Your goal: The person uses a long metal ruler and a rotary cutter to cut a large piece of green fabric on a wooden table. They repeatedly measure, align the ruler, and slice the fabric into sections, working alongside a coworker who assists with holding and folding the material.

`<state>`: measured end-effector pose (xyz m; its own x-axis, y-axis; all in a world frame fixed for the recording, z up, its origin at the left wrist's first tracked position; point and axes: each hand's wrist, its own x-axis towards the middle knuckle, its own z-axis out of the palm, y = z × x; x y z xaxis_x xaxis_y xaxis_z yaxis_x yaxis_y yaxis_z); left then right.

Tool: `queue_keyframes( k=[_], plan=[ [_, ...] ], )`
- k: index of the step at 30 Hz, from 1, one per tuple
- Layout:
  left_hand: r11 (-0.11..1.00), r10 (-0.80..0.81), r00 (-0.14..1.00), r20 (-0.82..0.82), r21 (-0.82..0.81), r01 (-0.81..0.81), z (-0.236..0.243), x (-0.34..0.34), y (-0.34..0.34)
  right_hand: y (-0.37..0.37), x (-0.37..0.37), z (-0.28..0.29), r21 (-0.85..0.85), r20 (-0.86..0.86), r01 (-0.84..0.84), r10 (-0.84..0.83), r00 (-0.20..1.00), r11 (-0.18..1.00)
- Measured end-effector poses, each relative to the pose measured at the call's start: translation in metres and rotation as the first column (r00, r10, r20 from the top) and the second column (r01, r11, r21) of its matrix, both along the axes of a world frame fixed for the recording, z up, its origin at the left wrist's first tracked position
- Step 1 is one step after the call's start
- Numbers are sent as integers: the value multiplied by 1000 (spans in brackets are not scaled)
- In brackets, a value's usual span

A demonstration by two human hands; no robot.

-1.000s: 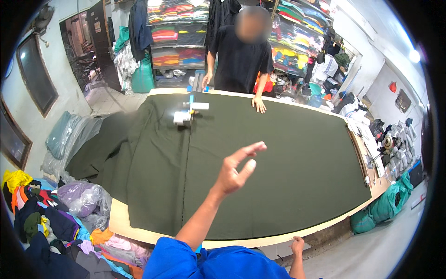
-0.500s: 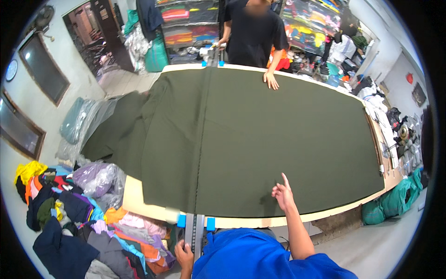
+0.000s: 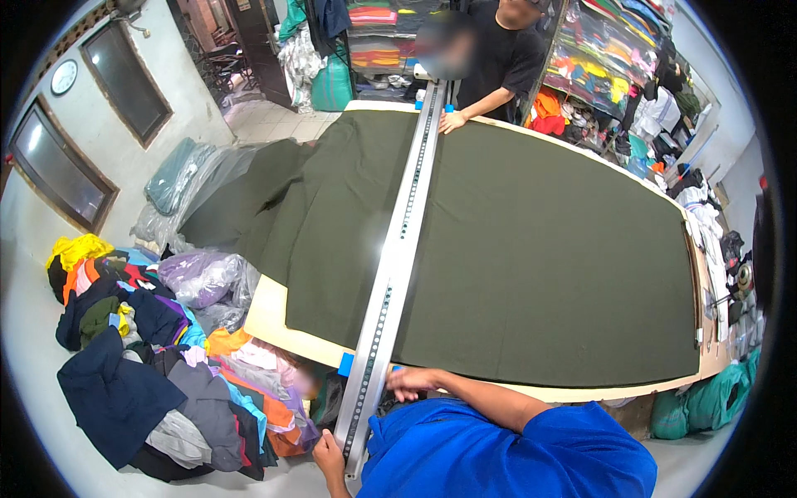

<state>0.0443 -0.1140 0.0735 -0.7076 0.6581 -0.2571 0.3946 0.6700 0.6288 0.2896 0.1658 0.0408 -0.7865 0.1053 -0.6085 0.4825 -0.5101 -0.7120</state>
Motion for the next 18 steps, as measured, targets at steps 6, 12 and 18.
queue_keyframes(
  k=[6,12,18],
  plan=[
    [951,56,981,186,289,-110,16,-12,40,-5,21,29,77,-31,-165,168,985,983],
    [898,7,823,568,359,-255,-17,-38,177,-7,103,49,197,-38,54,-48,998,979],
    [754,117,545,830,283,-592,-93,-47,282,-73,209,80,342,139,262,-325,936,902]
  ],
)
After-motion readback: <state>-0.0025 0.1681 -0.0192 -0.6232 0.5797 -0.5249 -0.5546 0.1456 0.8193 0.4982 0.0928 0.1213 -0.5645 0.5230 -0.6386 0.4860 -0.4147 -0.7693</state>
